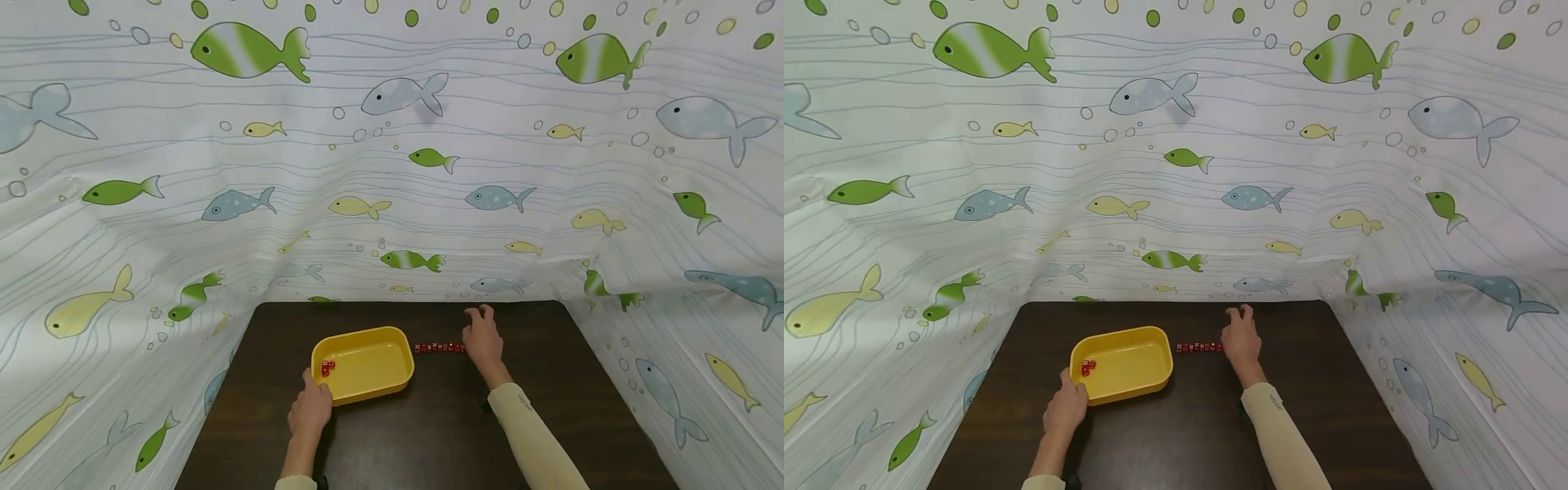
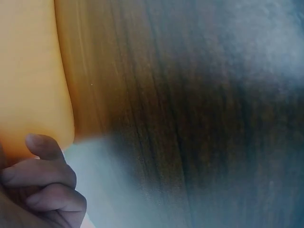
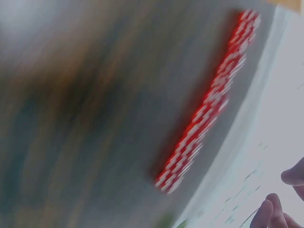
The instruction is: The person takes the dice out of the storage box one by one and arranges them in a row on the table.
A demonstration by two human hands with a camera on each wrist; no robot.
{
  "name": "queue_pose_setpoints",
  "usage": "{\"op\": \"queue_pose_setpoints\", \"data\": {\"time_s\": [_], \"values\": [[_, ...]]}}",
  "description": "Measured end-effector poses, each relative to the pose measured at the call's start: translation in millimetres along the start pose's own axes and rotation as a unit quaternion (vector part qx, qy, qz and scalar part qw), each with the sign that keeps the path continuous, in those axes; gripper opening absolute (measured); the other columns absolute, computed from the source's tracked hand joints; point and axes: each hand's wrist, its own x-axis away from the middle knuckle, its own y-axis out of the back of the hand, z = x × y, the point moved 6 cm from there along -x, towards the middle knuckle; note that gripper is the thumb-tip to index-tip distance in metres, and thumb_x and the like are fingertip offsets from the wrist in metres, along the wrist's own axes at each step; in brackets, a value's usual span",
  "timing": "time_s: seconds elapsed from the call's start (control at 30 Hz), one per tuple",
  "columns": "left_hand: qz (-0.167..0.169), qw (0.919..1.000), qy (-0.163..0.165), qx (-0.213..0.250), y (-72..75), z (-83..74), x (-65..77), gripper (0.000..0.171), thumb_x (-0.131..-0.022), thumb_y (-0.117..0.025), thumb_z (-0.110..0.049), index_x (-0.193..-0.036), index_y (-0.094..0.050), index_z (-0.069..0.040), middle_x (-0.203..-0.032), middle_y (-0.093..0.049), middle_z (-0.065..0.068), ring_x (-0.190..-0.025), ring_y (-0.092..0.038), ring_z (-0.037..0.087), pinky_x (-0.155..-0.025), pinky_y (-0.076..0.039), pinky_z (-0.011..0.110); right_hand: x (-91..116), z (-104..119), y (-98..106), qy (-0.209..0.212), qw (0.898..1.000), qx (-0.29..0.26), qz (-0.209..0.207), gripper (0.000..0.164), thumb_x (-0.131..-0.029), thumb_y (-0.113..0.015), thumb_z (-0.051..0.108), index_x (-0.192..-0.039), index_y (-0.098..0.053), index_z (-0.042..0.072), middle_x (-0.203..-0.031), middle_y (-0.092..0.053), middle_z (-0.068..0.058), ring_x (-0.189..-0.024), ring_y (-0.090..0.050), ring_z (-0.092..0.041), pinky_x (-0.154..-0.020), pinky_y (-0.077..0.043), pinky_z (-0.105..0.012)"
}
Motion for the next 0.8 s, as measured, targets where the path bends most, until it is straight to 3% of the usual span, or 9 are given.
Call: {"op": "queue_pose_setpoints", "data": {"time_s": [0.1,0.33,0.47,0.57,0.7,0.8], "values": [[-0.002,0.9999,-0.006,-0.009,2.4,-0.3,-0.2,0.057,-0.111,-0.037,-0.029,-0.158,-0.024,0.000,-0.084,-0.060,0.017,-0.066,-0.053,0.032,-0.062,-0.039,0.045,2,27,-9,0.026,0.999,-0.015,-0.011,0.042,-0.104,-0.060,0.011,-0.146,-0.061,0.016,-0.168,-0.034,-0.018,-0.097,-0.058,-0.033,-0.054,-0.037,-0.041],[-0.010,0.9996,-0.011,-0.026,2.5,1.5,1.3,0.049,-0.111,-0.039,-0.028,-0.148,-0.031,0.003,-0.084,-0.062,0.019,-0.067,-0.057,0.033,-0.063,-0.044,0.050,13,90,-29,0.070,0.997,-0.033,-0.012,0.044,-0.103,-0.067,0.019,-0.147,-0.061,0.020,-0.167,-0.037,-0.013,-0.126,-0.060,-0.034,-0.059,-0.047,-0.039],[-0.011,0.9994,-0.014,-0.029,1.0,2.4,1.0,0.048,-0.111,-0.040,-0.027,-0.147,-0.031,0.004,-0.085,-0.063,0.020,-0.068,-0.059,0.034,-0.065,-0.046,0.052,21,122,-39,0.094,0.994,-0.049,0.001,0.053,-0.103,-0.069,0.021,-0.154,-0.056,0.023,-0.167,-0.037,-0.013,-0.115,-0.063,-0.033,-0.059,-0.049,-0.038],[-0.008,0.9994,-0.013,-0.032,0.6,2.7,0.9,0.049,-0.111,-0.040,-0.027,-0.147,-0.030,0.004,-0.084,-0.063,0.019,-0.069,-0.059,0.034,-0.067,-0.047,0.053,27,139,-49,0.101,0.993,-0.049,0.022,0.053,-0.104,-0.069,0.024,-0.155,-0.055,0.024,-0.160,-0.046,-0.010,-0.098,-0.066,-0.026,-0.062,-0.050,-0.037],[-0.006,0.9994,-0.011,-0.031,1.0,1.7,1.9,0.048,-0.111,-0.040,-0.027,-0.146,-0.030,0.004,-0.082,-0.060,0.017,-0.068,-0.058,0.033,-0.068,-0.046,0.052,36,159,-62,0.114,0.990,-0.053,0.057,0.049,-0.105,-0.068,0.027,-0.153,-0.058,0.024,-0.132,-0.066,-0.003,-0.075,-0.061,-0.017,-0.065,-0.048,-0.034],[-0.006,0.9995,-0.012,-0.028,2.0,0.2,2.9,0.048,-0.111,-0.040,-0.026,-0.146,-0.030,0.004,-0.081,-0.060,0.017,-0.068,-0.058,0.033,-0.068,-0.046,0.052,44,171,-72,0.126,0.986,-0.061,0.086,0.045,-0.104,-0.068,0.025,-0.149,-0.062,0.024,-0.111,-0.073,0.001,-0.068,-0.056,-0.013,-0.063,-0.046,-0.032]]}}
